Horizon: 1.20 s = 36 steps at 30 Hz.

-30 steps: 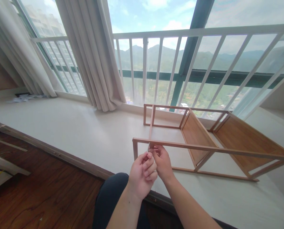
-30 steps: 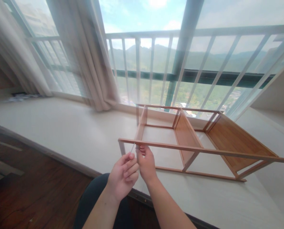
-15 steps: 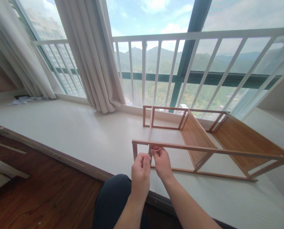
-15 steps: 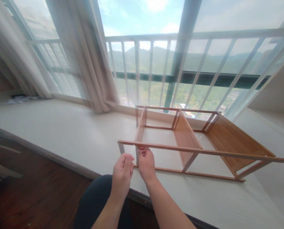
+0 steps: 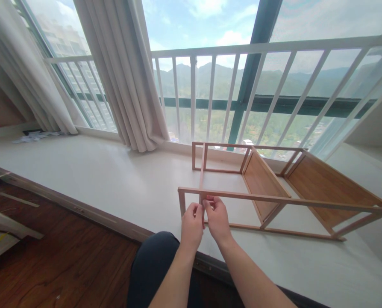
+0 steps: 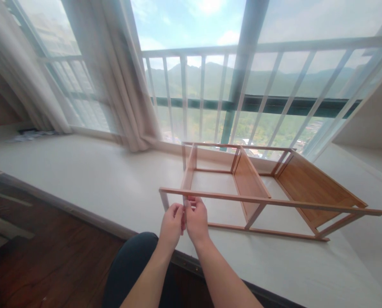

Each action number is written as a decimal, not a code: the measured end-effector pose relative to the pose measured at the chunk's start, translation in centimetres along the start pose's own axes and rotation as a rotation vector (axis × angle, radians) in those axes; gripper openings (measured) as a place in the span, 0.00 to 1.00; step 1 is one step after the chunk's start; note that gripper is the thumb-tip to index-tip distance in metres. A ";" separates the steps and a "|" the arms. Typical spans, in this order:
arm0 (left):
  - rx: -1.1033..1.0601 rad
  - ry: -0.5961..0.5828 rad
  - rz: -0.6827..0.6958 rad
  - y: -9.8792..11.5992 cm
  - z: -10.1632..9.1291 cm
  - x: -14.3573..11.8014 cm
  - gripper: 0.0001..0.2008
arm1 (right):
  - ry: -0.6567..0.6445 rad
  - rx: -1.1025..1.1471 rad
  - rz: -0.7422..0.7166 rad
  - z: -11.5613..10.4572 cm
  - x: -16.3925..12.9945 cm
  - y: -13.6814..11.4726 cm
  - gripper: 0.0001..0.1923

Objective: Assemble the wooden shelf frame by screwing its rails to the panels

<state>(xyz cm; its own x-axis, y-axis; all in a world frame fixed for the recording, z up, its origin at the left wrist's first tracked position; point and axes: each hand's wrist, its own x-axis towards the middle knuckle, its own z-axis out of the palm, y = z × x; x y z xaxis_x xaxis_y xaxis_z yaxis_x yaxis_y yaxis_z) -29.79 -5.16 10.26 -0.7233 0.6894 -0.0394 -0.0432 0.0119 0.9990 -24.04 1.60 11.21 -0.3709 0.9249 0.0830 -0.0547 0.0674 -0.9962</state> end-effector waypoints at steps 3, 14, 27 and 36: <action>-0.009 0.047 -0.009 -1.0 -0.3 0.8 0.16 | 0.032 -0.015 -0.048 -0.1 -0.4 0.0 0.15; -0.257 0.245 0.007 0.1 -1.4 -0.8 0.14 | -0.104 -0.344 -0.519 -2.6 -2.2 -3.6 0.08; -0.332 0.242 -0.060 -0.1 -1.9 -1.9 0.13 | -0.176 -1.038 -0.734 -1.1 2.7 -6.6 0.07; -0.038 0.269 0.009 0.4 -4.7 0.1 0.16 | -0.196 -1.028 -0.739 -1.2 3.1 -6.5 0.09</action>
<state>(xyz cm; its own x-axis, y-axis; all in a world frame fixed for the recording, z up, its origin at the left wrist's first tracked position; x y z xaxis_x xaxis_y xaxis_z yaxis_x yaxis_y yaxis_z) -33.10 -8.50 10.56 -0.8806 0.4722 -0.0399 -0.0581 -0.0240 0.9980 -23.72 4.43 17.86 -0.6938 0.4796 0.5373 0.4003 0.8770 -0.2659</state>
